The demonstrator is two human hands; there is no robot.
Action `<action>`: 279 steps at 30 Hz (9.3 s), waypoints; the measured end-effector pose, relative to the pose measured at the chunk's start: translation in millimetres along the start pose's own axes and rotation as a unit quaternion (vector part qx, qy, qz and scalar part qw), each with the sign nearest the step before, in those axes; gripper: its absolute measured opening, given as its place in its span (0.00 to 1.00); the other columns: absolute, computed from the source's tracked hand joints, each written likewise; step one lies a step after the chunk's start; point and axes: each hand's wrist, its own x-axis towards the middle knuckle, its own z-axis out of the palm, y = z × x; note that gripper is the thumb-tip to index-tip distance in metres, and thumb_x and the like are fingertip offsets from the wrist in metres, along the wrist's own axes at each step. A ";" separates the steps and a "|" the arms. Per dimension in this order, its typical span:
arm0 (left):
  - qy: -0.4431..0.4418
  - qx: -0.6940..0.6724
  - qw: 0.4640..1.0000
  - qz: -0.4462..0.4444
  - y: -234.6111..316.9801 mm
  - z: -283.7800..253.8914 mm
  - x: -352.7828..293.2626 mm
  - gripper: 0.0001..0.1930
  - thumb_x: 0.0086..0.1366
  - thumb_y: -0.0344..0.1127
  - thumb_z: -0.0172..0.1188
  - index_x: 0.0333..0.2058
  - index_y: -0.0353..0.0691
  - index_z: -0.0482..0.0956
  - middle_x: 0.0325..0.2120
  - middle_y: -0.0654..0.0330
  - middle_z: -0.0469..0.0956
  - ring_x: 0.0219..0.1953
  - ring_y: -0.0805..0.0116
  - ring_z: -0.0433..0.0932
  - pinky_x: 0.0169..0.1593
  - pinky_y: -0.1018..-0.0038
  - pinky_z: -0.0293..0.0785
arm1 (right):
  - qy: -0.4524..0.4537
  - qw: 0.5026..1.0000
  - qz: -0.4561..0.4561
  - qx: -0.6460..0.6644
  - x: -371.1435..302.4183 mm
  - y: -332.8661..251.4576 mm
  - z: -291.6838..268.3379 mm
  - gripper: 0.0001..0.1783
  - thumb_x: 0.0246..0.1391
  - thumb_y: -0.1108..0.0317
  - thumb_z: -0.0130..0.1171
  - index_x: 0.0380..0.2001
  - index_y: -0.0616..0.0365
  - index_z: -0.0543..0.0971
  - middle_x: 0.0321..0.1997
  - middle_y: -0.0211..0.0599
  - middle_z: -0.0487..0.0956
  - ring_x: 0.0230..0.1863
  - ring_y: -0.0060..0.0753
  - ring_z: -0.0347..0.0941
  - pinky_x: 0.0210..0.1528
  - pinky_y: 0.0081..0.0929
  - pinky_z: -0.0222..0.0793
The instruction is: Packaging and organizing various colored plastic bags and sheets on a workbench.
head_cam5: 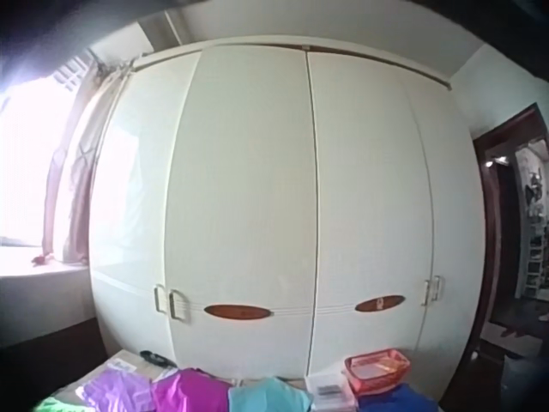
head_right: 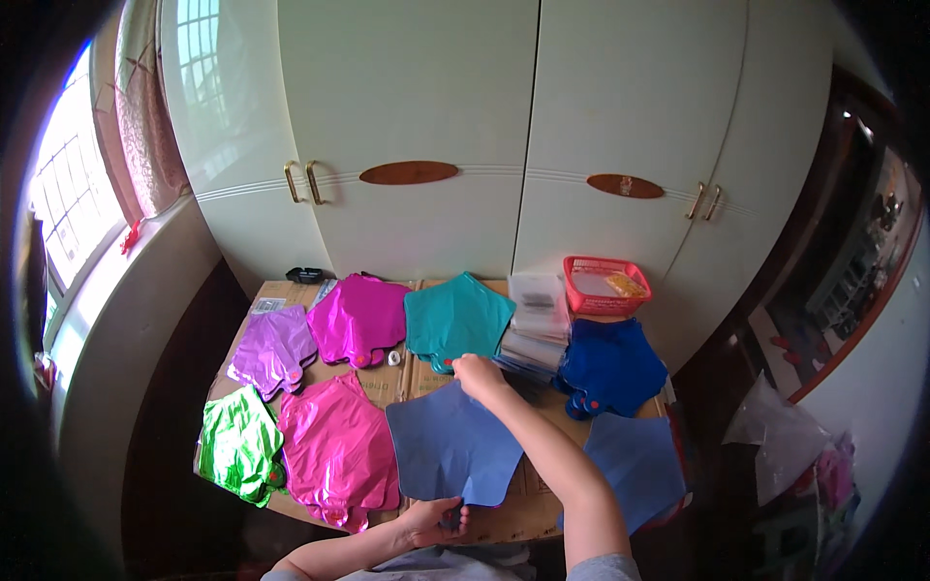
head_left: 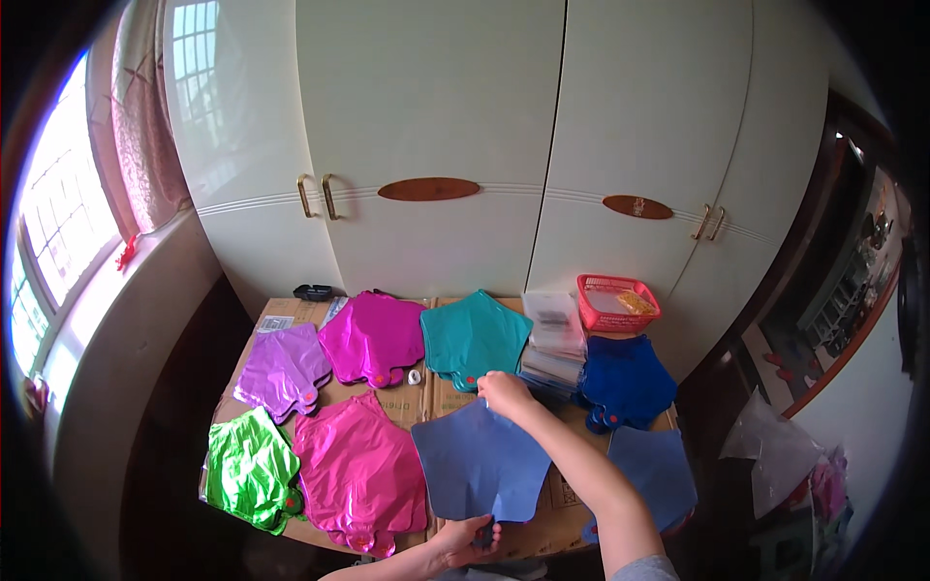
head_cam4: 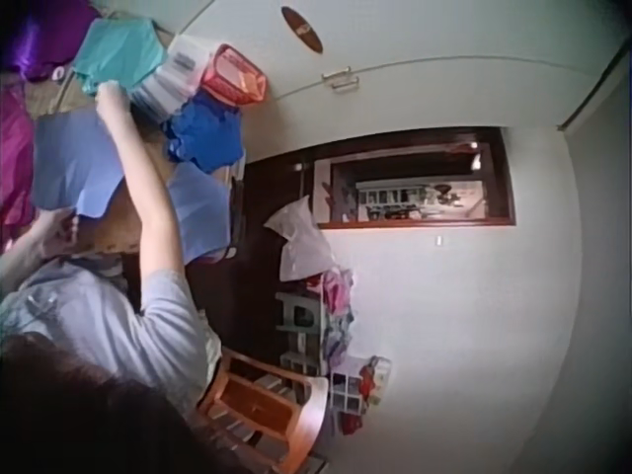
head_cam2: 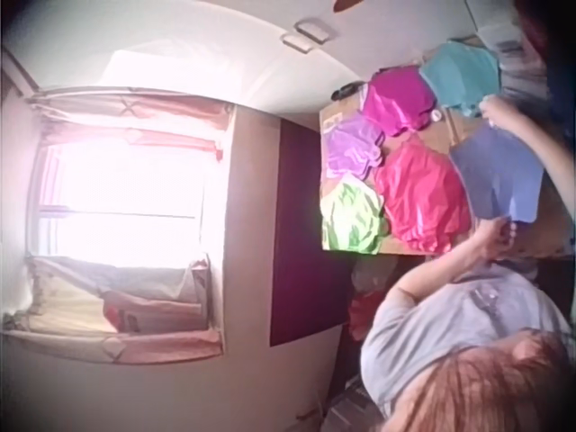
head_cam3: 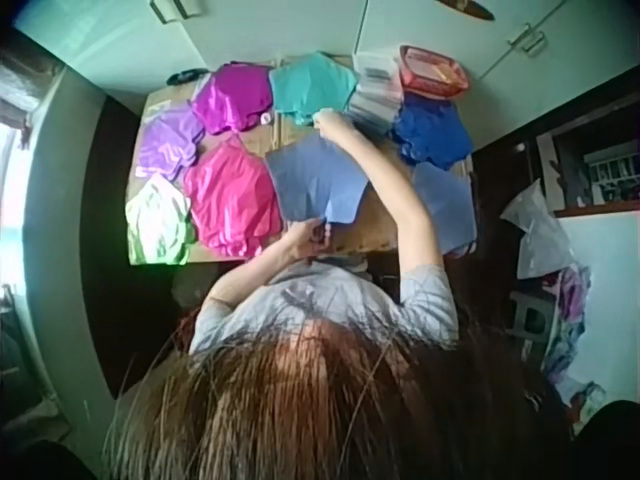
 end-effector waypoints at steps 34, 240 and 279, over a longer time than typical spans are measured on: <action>-0.036 -0.015 0.998 -0.043 16.6 -1.2 7.7 0.12 0.69 0.30 0.47 0.49 0.34 0.65 0.38 0.51 0.75 0.42 0.60 0.76 0.46 0.62 0.76 | 0.122 0.989 -0.068 -0.045 -87.4 -64.3 30.5 0.28 0.49 0.49 0.58 0.51 0.51 0.72 0.57 0.37 0.67 0.60 0.45 0.57 0.64 0.57 0.46; 0.167 0.674 0.637 0.335 117.7 -20.5 -5.7 0.20 0.49 0.37 0.65 0.35 0.29 0.71 0.24 0.44 0.79 0.28 0.52 0.82 0.33 0.63 0.78 | 0.172 0.980 -0.094 0.037 -85.4 -55.5 38.3 0.18 0.46 0.67 0.59 0.43 0.53 0.78 0.50 0.39 0.73 0.49 0.44 0.66 0.50 0.41 0.67; -0.136 -0.127 0.976 -0.117 -75.7 -57.4 -37.2 0.12 0.65 0.38 0.51 0.42 0.37 0.72 0.42 0.56 0.73 0.47 0.60 0.72 0.57 0.64 0.67 | 0.086 0.977 -0.196 0.003 -279.7 -170.5 5.1 0.06 0.42 0.67 0.57 0.27 0.50 0.74 0.24 0.22 0.67 0.26 0.20 0.68 0.24 0.19 0.67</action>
